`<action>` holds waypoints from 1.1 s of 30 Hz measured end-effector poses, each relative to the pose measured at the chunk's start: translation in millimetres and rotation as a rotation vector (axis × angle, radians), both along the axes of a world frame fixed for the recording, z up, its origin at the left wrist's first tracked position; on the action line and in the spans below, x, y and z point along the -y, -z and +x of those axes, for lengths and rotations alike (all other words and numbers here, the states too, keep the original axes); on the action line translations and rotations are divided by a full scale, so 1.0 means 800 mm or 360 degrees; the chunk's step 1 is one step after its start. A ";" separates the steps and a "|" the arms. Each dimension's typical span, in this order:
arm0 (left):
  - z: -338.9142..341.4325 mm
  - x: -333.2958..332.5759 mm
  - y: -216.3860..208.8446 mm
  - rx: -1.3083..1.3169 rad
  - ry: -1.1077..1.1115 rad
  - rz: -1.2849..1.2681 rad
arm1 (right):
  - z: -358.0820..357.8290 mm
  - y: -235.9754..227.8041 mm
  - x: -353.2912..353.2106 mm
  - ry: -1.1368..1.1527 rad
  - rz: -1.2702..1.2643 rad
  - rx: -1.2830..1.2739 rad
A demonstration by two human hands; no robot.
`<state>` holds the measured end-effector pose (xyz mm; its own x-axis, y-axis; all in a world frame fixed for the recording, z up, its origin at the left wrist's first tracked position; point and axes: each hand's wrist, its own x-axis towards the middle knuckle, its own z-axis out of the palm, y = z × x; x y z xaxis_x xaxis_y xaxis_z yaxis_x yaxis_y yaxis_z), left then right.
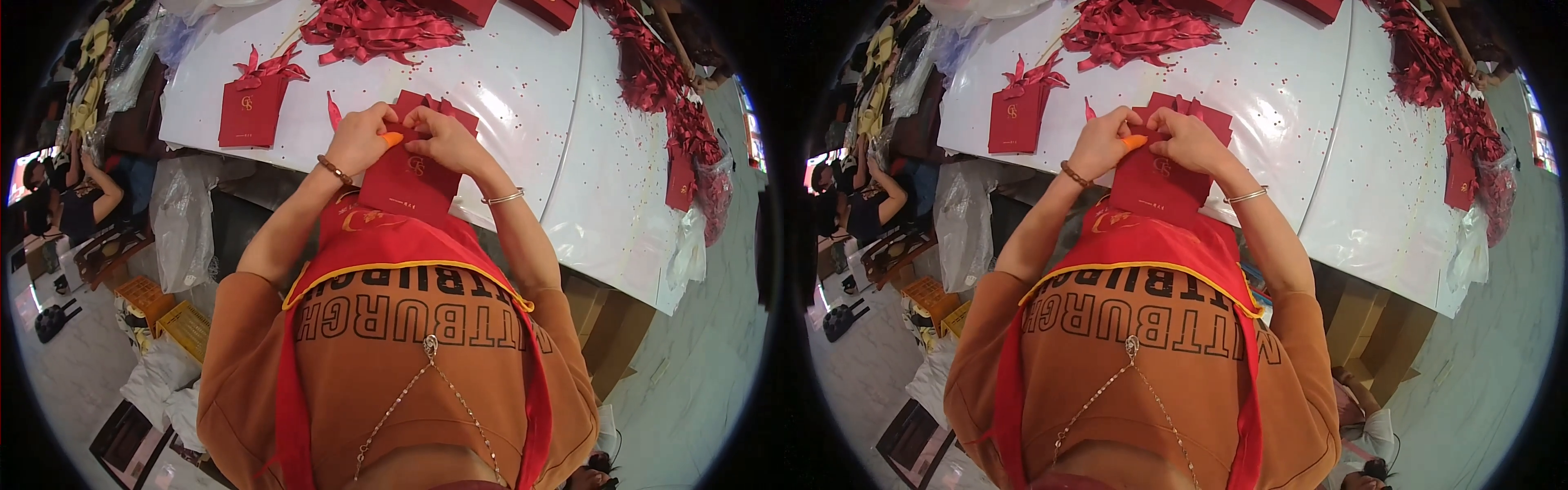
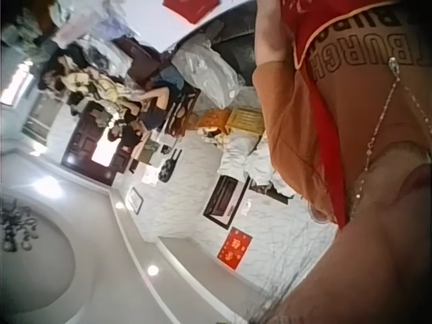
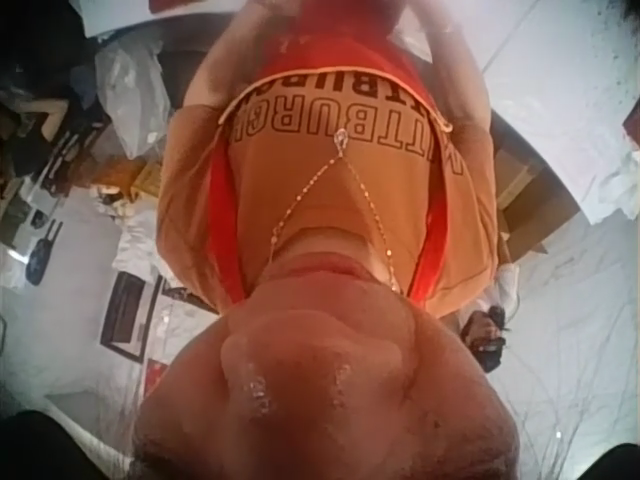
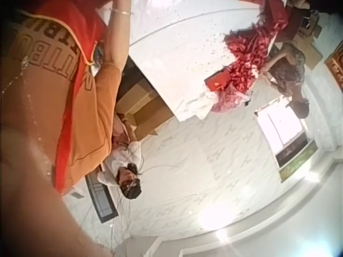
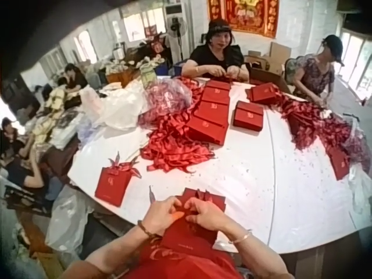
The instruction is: Tying ribbons and finishing the assembly of red paper gift bags at a work table.
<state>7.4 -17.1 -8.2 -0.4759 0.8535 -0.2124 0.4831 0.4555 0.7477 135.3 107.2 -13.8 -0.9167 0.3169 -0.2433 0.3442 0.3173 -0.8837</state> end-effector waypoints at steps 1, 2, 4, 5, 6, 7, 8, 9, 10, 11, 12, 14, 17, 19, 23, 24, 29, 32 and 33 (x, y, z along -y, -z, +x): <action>-0.003 -0.001 -0.004 0.0002 0.0002 -0.0001 | 0.001 0.001 0.000 0.0002 -0.0001 0.0002; -0.006 -0.002 -0.009 -0.0302 0.0146 0.0033 | 0.002 0.002 0.001 -0.0015 0.0144 0.0031; -0.012 -0.002 -0.006 -0.0609 0.0279 0.0063 | 0.004 -0.003 0.004 -0.0043 0.0288 0.0056; -0.017 -0.003 0.005 -0.0473 0.0343 0.0033 | 0.008 -0.013 0.011 -0.0095 0.0652 0.0138; -0.023 -0.004 0.012 -0.0335 0.0406 0.0004 | 0.009 -0.019 0.015 -0.0145 0.1016 0.0218; -0.028 -0.008 0.012 -0.0335 0.0405 0.0002 | 0.012 -0.015 0.017 -0.0145 0.1015 0.0218; -0.033 -0.012 0.011 -0.0422 0.0472 -0.0084 | 0.016 -0.006 0.019 -0.0061 0.0991 0.0043; -0.036 -0.014 0.008 -0.0508 0.0539 -0.0171 | 0.018 -0.001 0.021 0.0023 0.0966 -0.0130; -0.035 -0.023 -0.010 -0.0472 0.0728 -0.0409 | 0.019 0.000 0.021 0.0024 0.0966 -0.0124; -0.040 -0.030 -0.014 -0.0472 0.0719 -0.0407 | 0.018 -0.002 0.022 0.0001 0.0962 -0.0139; -0.052 -0.042 -0.014 -0.0131 0.0947 -0.0488 | 0.018 -0.004 0.023 -0.0022 0.0958 -0.0153; -0.072 -0.062 -0.005 0.0662 0.1291 -0.0611 | 0.016 -0.005 0.024 -0.0070 0.0996 -0.0223; -0.073 -0.082 -0.011 0.0616 0.1425 -0.0928 | 0.014 -0.005 0.027 -0.0113 0.1058 -0.0323; -0.072 -0.085 -0.010 0.0600 0.1412 -0.0977 | 0.013 -0.006 0.026 -0.0119 0.1088 -0.0363; -0.072 -0.090 0.035 0.0337 0.1166 -0.0596 | 0.012 -0.012 0.024 -0.0113 0.0931 -0.0266; -0.075 -0.093 0.044 0.0327 0.0912 -0.0584 | 0.011 -0.012 0.024 -0.0113 0.0889 -0.0240; -0.100 -0.067 0.058 0.0351 0.0044 0.0135 | 0.010 0.005 0.012 0.0012 0.0703 0.0017; -0.134 -0.019 0.060 0.0225 -0.0364 0.0043 | 0.013 0.025 0.003 0.0118 0.0685 0.0153; -0.140 0.001 0.073 0.0223 -0.0371 0.0043 | 0.014 0.029 0.003 0.0153 0.0631 0.0185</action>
<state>-104.9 -17.6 -66.8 -0.6275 0.7307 -0.2687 0.2586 0.5212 0.8133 146.8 105.2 -37.3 -0.8520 0.4895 -0.1854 0.4791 0.5865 -0.6531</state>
